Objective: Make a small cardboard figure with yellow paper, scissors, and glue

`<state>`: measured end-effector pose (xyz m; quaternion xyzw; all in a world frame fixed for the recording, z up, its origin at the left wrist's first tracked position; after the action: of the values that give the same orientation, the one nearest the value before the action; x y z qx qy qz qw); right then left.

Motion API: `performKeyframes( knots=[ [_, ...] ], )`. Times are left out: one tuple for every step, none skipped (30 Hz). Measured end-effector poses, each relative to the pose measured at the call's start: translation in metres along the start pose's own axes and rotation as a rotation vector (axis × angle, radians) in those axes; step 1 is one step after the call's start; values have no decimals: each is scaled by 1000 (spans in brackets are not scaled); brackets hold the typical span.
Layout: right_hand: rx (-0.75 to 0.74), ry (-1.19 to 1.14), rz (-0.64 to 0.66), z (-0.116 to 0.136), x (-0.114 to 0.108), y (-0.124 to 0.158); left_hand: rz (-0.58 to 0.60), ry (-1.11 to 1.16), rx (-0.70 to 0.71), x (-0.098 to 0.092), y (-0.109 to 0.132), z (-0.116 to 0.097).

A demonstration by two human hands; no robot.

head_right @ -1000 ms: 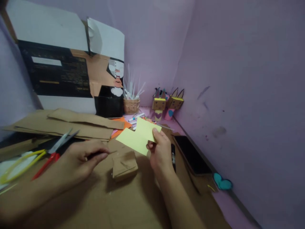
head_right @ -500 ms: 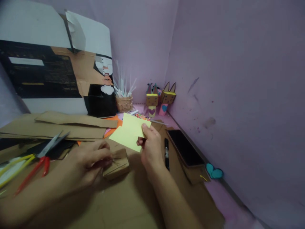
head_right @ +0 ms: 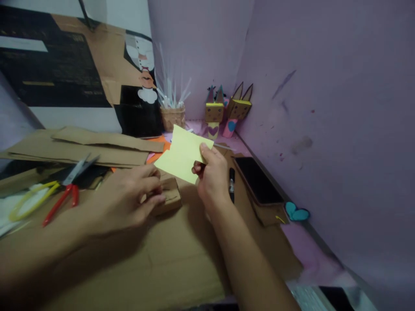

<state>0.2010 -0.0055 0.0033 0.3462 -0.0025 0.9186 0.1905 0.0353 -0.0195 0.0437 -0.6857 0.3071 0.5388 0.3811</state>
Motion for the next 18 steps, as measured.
performKeyframes(
  knots=[
    [0,1,-2,0,0,0,-34,15,-13,-2,3,1],
    [1,-2,-7,1,0,-1,-86,27,-40,-5,7,4],
    [1,-8,-15,2,0,-1,-149,40,-84,-7,11,7],
    [-1,-17,-22,2,0,-1,-208,56,-143,-8,16,12],
    [-3,-26,-27,3,0,-1,-250,83,-214,-8,21,16],
    [-4,-35,-28,4,0,-1,-257,126,-286,-6,26,19],
    [-5,-42,-26,4,0,-1,-227,187,-356,-2,30,22],
    [-6,-44,-24,4,0,-1,-174,256,-408,4,32,23],
    [-6,-42,-23,4,0,-1,-109,319,-433,11,34,21],
    [-5,-39,-25,3,0,-2,-57,364,-442,19,34,19],
    [-4,-34,-30,2,0,-2,-23,393,-432,27,33,15],
    [0,-30,-39,2,0,-2,-16,408,-424,34,32,11],
    [6,-27,-47,1,0,-2,-26,421,-423,40,30,8],
    [13,-27,-53,0,-1,-3,-49,440,-421,45,28,5],
    [17,-28,-57,0,-1,-3,-76,465,-419,47,26,4],
    [20,-31,-57,0,-1,-4,-107,490,-413,47,24,4],
    [19,-34,-54,0,-2,-4,-143,508,-411,44,23,6],
    [15,-36,-51,1,-2,-5,-178,511,-417,39,23,9]
  ],
)
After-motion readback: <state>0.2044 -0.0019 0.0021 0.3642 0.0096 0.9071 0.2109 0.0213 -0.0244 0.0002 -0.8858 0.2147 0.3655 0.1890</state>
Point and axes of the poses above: each hand's wrist, its own y-axis away from the middle knuckle, its own x-axis out of the palm, z = x × y, the point moved 1 cm from there along -y, towards the middle knuckle, and after that the axes turned 8 degrees about x, right-handed, at the moved point
